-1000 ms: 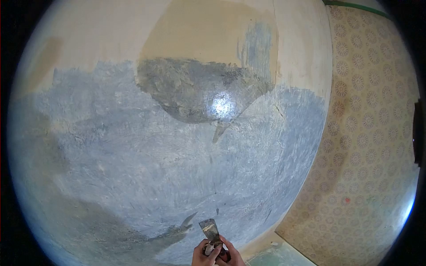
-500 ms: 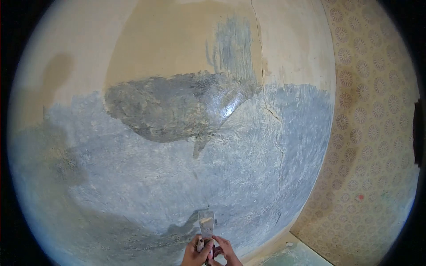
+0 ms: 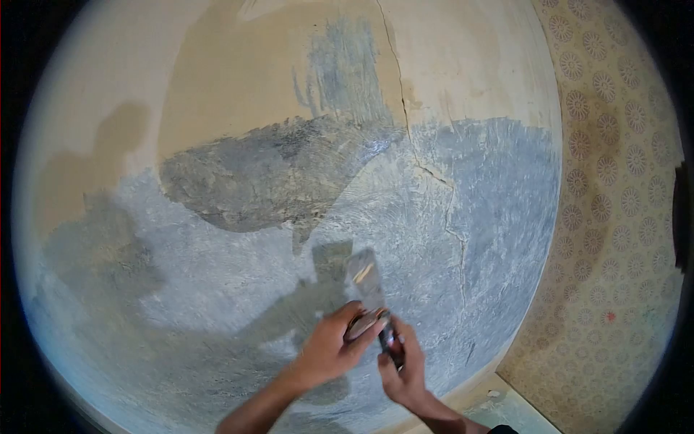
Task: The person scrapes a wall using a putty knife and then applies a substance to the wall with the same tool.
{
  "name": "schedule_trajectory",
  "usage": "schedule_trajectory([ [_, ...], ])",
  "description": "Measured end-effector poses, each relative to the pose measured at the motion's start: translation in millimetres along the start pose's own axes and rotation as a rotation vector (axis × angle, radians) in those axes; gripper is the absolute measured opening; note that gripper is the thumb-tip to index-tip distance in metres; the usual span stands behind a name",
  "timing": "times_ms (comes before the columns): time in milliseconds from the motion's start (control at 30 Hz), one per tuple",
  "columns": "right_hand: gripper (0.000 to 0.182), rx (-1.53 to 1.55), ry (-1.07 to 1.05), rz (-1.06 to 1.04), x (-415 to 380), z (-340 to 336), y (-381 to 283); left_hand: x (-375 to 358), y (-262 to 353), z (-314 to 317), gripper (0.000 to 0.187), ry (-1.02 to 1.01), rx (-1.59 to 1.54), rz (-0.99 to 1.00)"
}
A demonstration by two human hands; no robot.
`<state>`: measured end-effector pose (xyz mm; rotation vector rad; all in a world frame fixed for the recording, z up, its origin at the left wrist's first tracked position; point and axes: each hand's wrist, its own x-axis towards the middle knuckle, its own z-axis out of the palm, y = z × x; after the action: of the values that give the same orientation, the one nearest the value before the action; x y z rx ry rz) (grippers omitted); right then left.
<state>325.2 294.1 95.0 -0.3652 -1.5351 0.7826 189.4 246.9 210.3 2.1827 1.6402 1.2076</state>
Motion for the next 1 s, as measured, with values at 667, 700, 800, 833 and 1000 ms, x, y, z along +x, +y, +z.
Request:
schedule_trajectory([
  [667, 0.043, -0.608, 0.200, -0.315, 183, -83, -69, 247, 111, -44, 0.033, -0.128, 0.464, 0.624],
  [700, 0.043, -0.607, 0.227, -0.335, 184, -83, -58, 249, 108, -45, 0.033, -0.126, 0.481, 0.652],
  [800, 0.052, -0.484, 0.239, -0.416, 188, -61, -12, 246, 96, -41, 0.033, -0.109, 0.750, 0.793],
  [833, 0.052, -0.483, 0.221, -0.396, 189, -52, -3, 244, 90, -40, 0.033, -0.117, 0.738, 0.771],
  [1000, 0.052, -0.480, 0.270, -0.426, 187, -38, -4, 240, 87, -45, 0.036, -0.095, 0.786, 0.912],
])
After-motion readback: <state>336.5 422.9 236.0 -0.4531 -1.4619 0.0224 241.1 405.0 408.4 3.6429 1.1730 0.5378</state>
